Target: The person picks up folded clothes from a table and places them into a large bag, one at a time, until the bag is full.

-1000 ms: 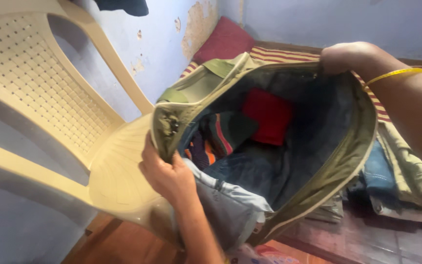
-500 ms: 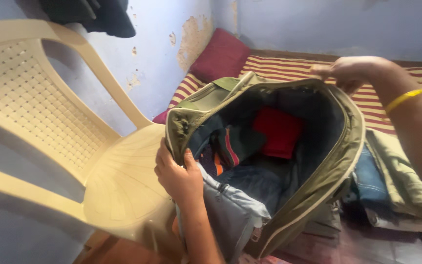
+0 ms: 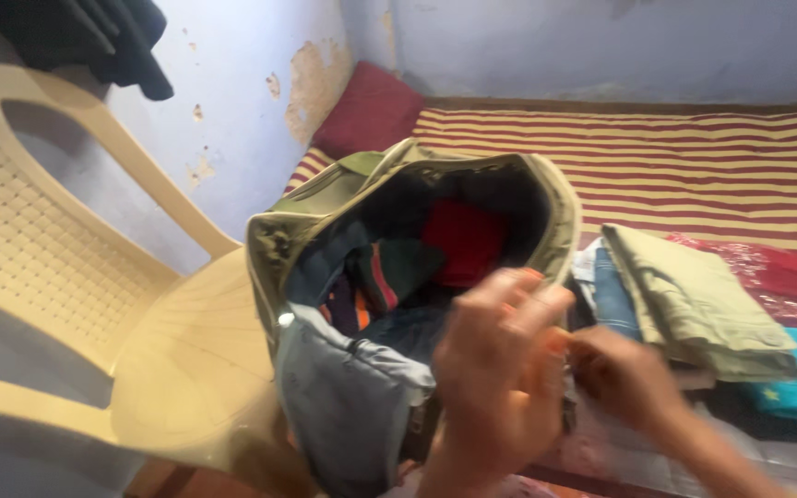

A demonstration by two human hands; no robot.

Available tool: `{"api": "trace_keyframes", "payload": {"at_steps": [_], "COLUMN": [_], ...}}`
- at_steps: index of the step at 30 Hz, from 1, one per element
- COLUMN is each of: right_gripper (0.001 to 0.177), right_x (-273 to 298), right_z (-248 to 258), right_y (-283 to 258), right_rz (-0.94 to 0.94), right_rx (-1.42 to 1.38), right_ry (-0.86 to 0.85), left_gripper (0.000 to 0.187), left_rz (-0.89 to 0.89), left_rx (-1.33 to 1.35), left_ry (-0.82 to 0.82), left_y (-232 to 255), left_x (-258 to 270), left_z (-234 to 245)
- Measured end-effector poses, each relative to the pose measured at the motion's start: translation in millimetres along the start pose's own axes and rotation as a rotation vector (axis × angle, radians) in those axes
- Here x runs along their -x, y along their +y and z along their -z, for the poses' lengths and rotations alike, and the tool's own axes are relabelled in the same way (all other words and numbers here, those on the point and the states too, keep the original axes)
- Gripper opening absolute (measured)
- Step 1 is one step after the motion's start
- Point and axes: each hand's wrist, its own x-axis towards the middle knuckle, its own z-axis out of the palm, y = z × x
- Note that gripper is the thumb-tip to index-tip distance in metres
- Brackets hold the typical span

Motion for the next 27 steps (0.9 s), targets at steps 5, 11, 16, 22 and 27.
{"api": "trace_keyframes", "payload": {"at_steps": [5,11,16,22,27], "right_gripper": [0.054,0.081,0.083,0.061,0.04], "right_x": [32,37,35,21,-2], "right_z": [-43,-94,-139,-132,-126], "right_y": [49,77,90,79,64], "right_rz": [-0.123,-0.522,-0.569,-0.859,-0.84], "right_rx": [0.09,-0.14,-0.446,-0.923,-0.994], "right_ry": [-0.018,-0.05,0.17,0.184,0.128], "left_gripper": [0.045,0.06,0.042,0.037,0.034], "left_rz": [-0.087,0.201,0.457,0.42,0.419], "left_rx": [-0.296,-0.434,-0.226,-0.162,-0.163], "left_ry": [-0.089,-0.141,-0.264,-0.191,-0.172], "left_y": [2,-17,-23,-26,-26], "left_x": [7,-2,-4,2,4], "left_z": [-38,-36,-31,-31,-29]}}
